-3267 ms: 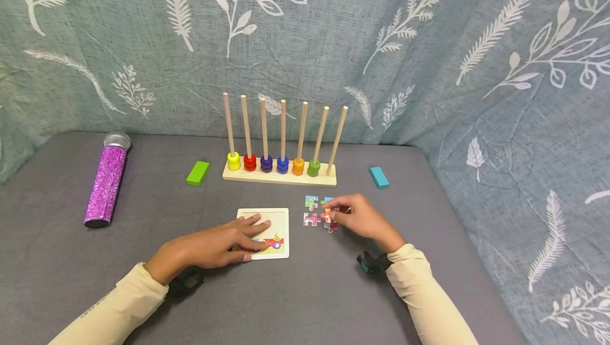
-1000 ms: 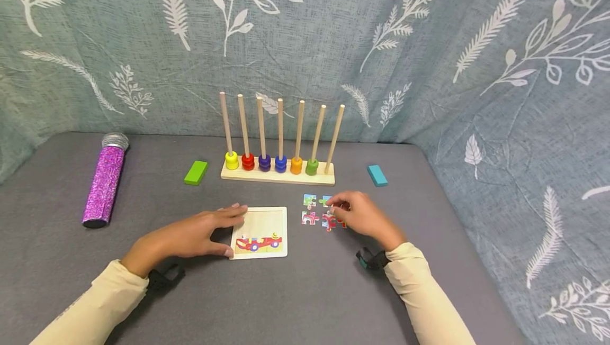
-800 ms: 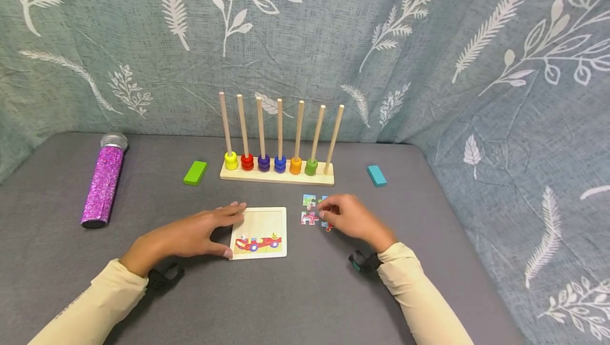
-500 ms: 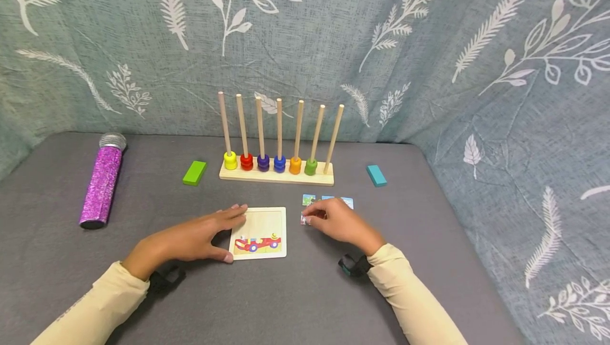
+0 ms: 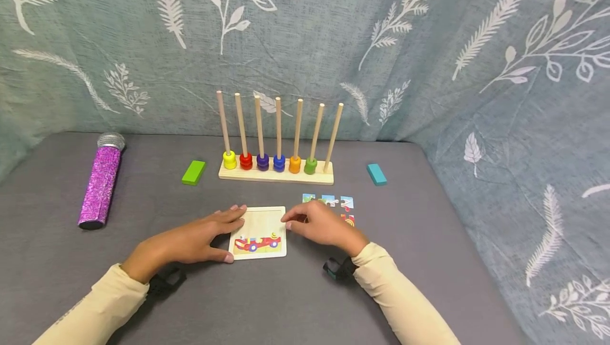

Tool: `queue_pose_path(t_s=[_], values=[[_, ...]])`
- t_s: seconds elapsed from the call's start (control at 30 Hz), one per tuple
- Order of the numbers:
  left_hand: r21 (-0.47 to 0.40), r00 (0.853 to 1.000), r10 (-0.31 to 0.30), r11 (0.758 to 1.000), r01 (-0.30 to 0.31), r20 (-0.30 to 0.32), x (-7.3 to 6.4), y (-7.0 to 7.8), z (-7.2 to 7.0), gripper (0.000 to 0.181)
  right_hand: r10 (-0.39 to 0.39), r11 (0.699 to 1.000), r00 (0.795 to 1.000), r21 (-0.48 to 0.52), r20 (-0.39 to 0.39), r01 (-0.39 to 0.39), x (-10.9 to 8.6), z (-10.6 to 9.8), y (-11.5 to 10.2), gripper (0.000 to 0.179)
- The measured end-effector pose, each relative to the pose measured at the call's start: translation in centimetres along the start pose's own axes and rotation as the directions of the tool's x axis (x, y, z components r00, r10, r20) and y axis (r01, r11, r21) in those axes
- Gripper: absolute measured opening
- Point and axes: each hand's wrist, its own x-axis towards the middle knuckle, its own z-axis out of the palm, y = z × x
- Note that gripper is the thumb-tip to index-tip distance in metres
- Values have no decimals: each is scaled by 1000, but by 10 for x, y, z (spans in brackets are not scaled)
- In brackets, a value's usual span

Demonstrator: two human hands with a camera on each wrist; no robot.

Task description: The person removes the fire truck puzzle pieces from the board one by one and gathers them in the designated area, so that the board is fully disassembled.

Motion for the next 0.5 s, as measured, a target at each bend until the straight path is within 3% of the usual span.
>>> queue_pose_path(t_s=[0.4, 0.5], values=[[-10, 1000, -12, 1000, 12, -7, 1, -2, -2, 83, -21, 988, 995, 157, 100, 5, 18, 19, -25, 17], [-15, 1000, -7, 1000, 7, -6, 2, -3, -2, 84, -49, 988, 991, 153, 125, 30, 22, 25, -26, 17]])
